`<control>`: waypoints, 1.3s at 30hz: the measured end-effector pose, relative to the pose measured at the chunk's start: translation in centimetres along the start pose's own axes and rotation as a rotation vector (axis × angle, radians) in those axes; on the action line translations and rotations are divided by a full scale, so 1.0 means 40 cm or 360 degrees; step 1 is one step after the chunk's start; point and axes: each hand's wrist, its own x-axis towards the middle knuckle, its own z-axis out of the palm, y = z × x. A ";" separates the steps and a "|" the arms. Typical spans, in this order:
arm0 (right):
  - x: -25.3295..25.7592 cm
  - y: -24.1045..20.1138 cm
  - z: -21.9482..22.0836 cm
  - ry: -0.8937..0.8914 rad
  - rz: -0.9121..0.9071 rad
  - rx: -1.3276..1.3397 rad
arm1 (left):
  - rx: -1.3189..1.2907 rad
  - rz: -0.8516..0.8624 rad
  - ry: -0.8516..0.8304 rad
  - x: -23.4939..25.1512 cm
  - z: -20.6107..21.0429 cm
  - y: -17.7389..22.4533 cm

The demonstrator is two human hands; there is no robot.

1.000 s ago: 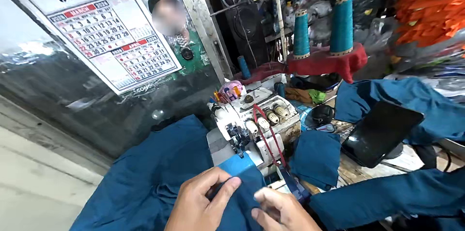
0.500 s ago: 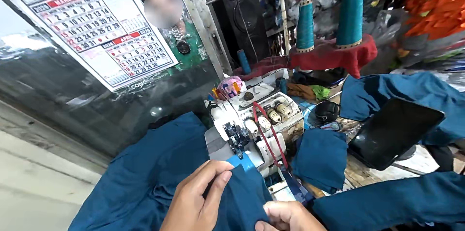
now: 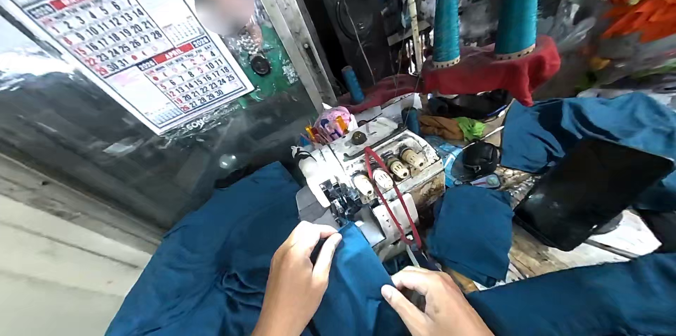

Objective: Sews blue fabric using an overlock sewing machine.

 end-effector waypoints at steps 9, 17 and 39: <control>-0.036 -0.045 -0.056 -0.0210 0.0147 0.0641 | -0.0211 -0.0069 -0.0151 -0.024 0.004 -0.001; -0.051 -0.060 -0.040 -0.0180 0.0306 0.0883 | -0.0118 -0.0131 -0.0192 -0.016 0.001 0.021; -0.104 -0.011 -0.018 -0.0357 0.0258 0.0943 | 0.0031 0.0057 0.0049 -0.102 -0.031 0.065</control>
